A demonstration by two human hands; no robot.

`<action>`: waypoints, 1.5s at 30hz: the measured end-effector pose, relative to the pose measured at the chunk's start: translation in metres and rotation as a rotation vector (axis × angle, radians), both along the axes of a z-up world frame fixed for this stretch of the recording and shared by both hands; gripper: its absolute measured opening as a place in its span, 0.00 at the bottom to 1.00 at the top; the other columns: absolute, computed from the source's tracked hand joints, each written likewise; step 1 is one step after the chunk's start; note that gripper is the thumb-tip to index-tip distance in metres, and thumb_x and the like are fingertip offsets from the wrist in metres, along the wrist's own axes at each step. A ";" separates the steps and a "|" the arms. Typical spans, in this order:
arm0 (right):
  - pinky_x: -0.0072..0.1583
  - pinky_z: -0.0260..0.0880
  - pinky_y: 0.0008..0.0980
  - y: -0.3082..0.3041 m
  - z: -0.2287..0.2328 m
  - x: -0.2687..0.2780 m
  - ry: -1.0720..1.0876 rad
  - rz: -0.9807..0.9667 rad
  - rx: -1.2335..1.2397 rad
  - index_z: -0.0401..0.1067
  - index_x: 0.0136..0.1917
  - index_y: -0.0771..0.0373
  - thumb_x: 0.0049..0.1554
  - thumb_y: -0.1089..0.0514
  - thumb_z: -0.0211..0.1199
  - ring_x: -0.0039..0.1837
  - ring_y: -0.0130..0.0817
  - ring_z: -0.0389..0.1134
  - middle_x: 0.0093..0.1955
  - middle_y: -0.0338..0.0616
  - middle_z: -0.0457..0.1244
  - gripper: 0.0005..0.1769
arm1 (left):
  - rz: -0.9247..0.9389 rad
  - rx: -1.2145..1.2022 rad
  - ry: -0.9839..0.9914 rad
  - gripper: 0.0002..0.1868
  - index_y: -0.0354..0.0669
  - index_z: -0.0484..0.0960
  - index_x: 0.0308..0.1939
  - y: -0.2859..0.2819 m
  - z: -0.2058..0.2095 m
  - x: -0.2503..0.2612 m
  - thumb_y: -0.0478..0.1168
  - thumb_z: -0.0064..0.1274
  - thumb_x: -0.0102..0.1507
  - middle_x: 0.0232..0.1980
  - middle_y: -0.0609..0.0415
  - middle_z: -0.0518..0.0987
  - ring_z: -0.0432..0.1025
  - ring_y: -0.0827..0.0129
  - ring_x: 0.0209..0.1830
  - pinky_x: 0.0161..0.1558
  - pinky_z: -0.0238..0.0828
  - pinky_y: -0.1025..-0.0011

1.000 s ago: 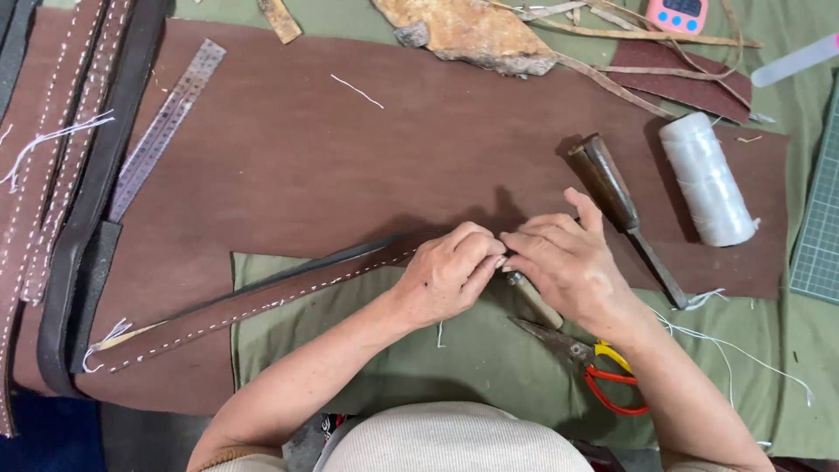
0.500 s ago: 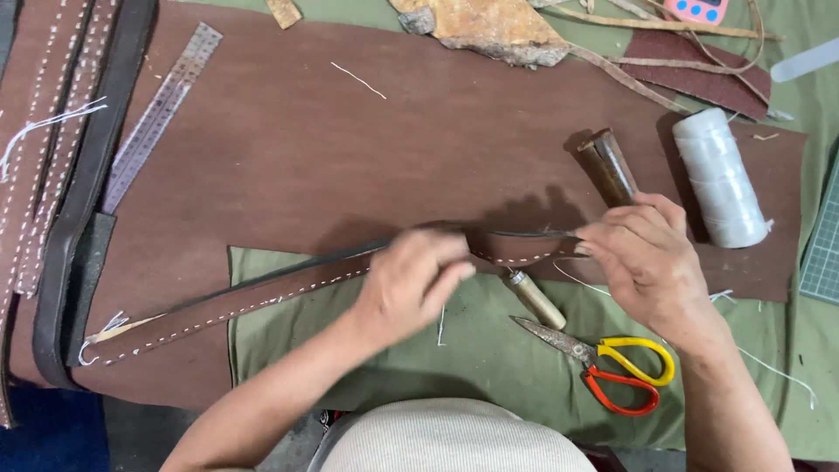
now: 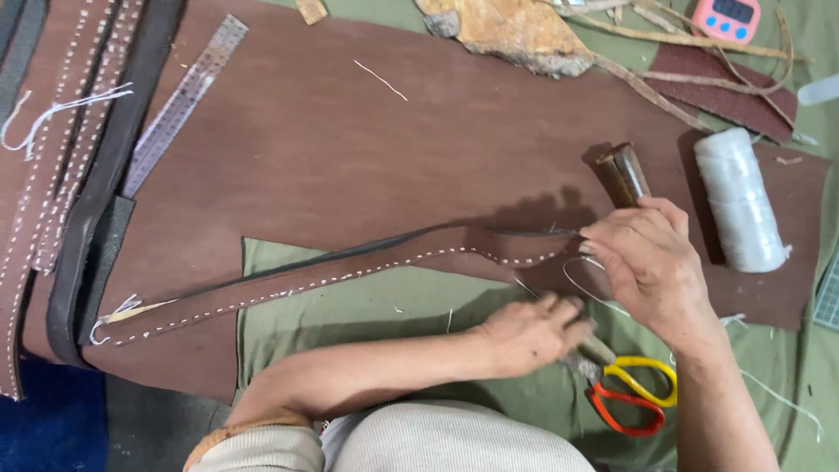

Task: Hand-stitching a leather strap using a needle and thread at a workshop table.

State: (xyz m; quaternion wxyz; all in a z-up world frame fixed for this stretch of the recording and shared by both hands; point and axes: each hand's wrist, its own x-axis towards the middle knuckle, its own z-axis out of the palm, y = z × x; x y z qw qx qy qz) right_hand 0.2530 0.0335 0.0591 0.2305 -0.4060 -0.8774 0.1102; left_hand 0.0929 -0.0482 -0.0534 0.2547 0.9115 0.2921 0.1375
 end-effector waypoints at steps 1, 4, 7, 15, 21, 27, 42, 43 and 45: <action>0.73 0.57 0.48 -0.002 0.005 -0.002 0.002 0.011 0.007 0.75 0.54 0.65 0.65 0.65 0.61 0.56 0.39 0.68 0.48 0.41 0.67 0.05 | 0.011 0.007 0.002 0.25 0.41 0.69 0.68 0.004 0.017 -0.018 0.39 0.48 0.66 0.65 0.36 0.71 0.71 0.43 0.55 0.35 0.81 0.52; 0.75 0.56 0.48 -0.010 0.013 -0.001 -0.017 -0.018 0.014 0.76 0.53 0.64 0.65 0.64 0.58 0.58 0.42 0.68 0.52 0.43 0.69 0.06 | -0.105 -0.183 -0.268 0.16 0.60 0.69 0.65 0.010 0.057 -0.068 0.42 0.45 0.73 0.60 0.52 0.72 0.76 0.56 0.53 0.29 0.75 0.55; 0.75 0.57 0.52 -0.018 0.007 0.008 0.009 -0.031 0.114 0.77 0.51 0.68 0.63 0.68 0.65 0.56 0.44 0.69 0.48 0.48 0.69 0.03 | 0.199 0.236 -0.629 0.07 0.49 0.81 0.46 0.025 0.065 -0.120 0.36 0.46 0.74 0.48 0.55 0.80 0.73 0.60 0.37 0.41 0.67 0.61; 0.72 0.55 0.55 -0.033 0.011 0.008 -0.038 0.007 0.288 0.76 0.47 0.65 0.63 0.69 0.66 0.53 0.48 0.71 0.48 0.46 0.69 0.03 | 0.525 0.196 -0.146 0.25 0.47 0.78 0.54 0.046 0.036 -0.176 0.60 0.58 0.64 0.51 0.61 0.83 0.77 0.66 0.48 0.59 0.55 0.62; 0.71 0.60 0.57 -0.043 0.004 0.025 -0.041 -0.045 0.328 0.80 0.46 0.70 0.64 0.71 0.65 0.53 0.52 0.72 0.48 0.51 0.71 0.05 | 0.626 0.071 0.092 0.28 0.50 0.81 0.50 0.022 0.035 -0.215 0.67 0.57 0.59 0.43 0.60 0.83 0.77 0.61 0.44 0.51 0.63 0.62; 0.78 0.59 0.58 -0.050 -0.033 0.074 -0.082 -0.181 0.249 0.80 0.52 0.73 0.68 0.75 0.72 0.59 0.55 0.73 0.54 0.53 0.71 0.03 | 0.675 0.106 0.040 0.23 0.48 0.82 0.48 -0.004 0.038 -0.277 0.59 0.62 0.60 0.42 0.61 0.83 0.77 0.65 0.39 0.50 0.67 0.63; 0.73 0.59 0.55 -0.055 -0.054 0.013 0.122 -0.097 0.282 0.75 0.42 0.67 0.62 0.74 0.66 0.52 0.50 0.72 0.46 0.51 0.70 0.08 | 0.547 0.389 0.364 0.17 0.42 0.86 0.51 0.034 0.175 -0.358 0.48 0.61 0.66 0.45 0.49 0.83 0.78 0.63 0.41 0.38 0.81 0.66; 0.73 0.59 0.55 -0.056 -0.058 0.008 0.125 -0.102 0.289 0.75 0.42 0.67 0.62 0.74 0.66 0.52 0.50 0.72 0.46 0.51 0.70 0.08 | 0.543 0.398 0.364 0.17 0.42 0.86 0.51 0.040 0.165 -0.361 0.48 0.61 0.66 0.45 0.49 0.83 0.78 0.63 0.41 0.38 0.81 0.66; 0.74 0.58 0.56 -0.057 -0.068 -0.003 0.068 -0.158 0.279 0.77 0.54 0.67 0.63 0.73 0.66 0.55 0.46 0.67 0.52 0.46 0.69 0.07 | 0.541 0.456 0.290 0.09 0.40 0.87 0.48 0.048 0.143 -0.368 0.39 0.67 0.66 0.42 0.48 0.85 0.79 0.60 0.39 0.41 0.81 0.63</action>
